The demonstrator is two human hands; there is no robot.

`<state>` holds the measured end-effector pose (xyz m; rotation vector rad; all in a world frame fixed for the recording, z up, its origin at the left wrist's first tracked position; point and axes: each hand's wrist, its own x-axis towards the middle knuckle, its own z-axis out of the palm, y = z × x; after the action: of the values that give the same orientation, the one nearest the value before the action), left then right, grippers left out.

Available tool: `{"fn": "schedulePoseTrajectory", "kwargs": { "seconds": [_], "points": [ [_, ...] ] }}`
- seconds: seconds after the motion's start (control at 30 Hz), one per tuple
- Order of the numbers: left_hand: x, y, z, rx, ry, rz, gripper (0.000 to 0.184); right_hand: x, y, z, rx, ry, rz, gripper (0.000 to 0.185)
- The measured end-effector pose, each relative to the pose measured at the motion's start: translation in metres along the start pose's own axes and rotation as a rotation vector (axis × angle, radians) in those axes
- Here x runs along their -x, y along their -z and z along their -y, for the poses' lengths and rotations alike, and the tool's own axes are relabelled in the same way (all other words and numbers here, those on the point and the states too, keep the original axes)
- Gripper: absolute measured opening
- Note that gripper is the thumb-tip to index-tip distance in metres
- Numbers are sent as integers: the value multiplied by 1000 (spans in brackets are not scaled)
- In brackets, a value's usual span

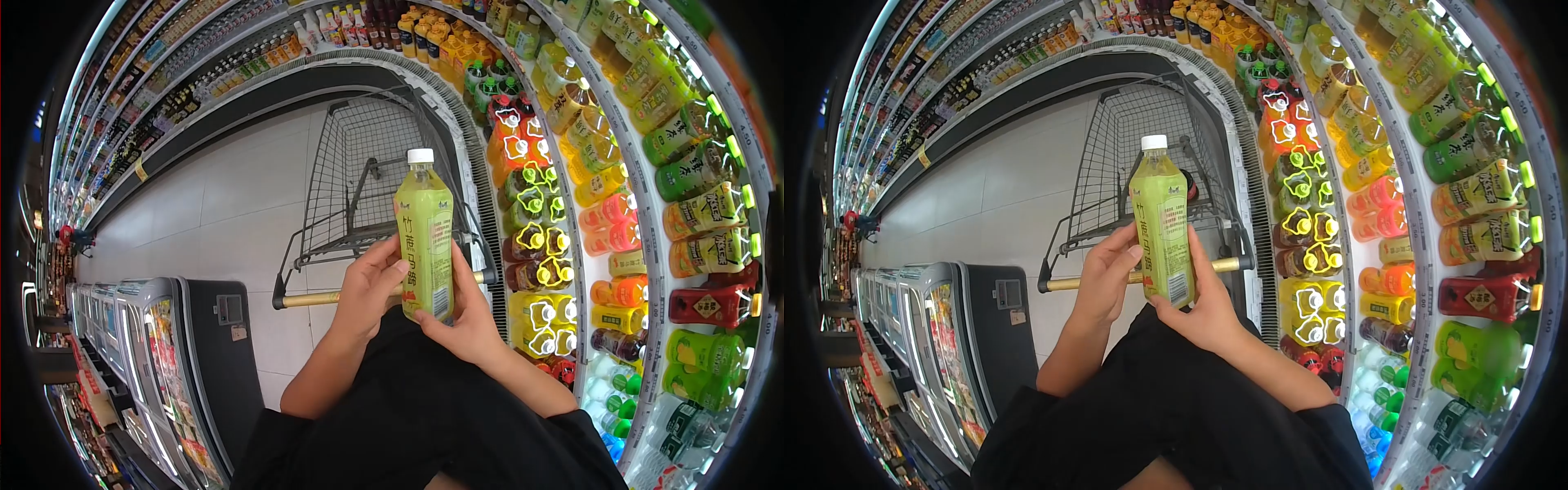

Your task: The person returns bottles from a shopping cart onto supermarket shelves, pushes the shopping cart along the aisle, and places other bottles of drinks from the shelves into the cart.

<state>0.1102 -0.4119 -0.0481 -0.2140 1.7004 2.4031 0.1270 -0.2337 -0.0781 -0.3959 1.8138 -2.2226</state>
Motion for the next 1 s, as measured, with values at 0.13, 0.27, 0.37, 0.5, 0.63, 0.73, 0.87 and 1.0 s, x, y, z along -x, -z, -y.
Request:
{"fn": "schedulePoseTrajectory", "kwargs": {
  "seconds": [0.13, 0.27, 0.37, 0.5, 0.63, 0.73, 0.87, 1.0],
  "points": [
    [-3, -1, 1, -34, 60, 61, 66, -1, 9, 4, -318, -61, 56, 103],
    [-6, -7, 3, 86, 25, 174, 78, -1, 18, 4, -518, -124, 122, 102],
    [-5, -7, 2, 136, 63, 236, 80, 0, 19, -1, -580, -142, 129, 101],
    [-1, -14, -3, 194, 95, 183, 77, -2, 20, 0, -531, -131, 135, 98],
    [3, -16, 0, 164, 82, 156, 78, -3, 22, -11, -475, -107, 114, 91],
    [5, -18, 2, 104, 13, 141, 88, -4, 20, -4, -478, -58, 111, 88],
    [7, -18, 1, 54, -11, 90, 92, -5, 20, -4, -481, -57, 121, 86],
    [9, -17, -1, -5, -36, 102, 87, -4, 20, -3, -513, -57, 126, 84]
  ]
}}
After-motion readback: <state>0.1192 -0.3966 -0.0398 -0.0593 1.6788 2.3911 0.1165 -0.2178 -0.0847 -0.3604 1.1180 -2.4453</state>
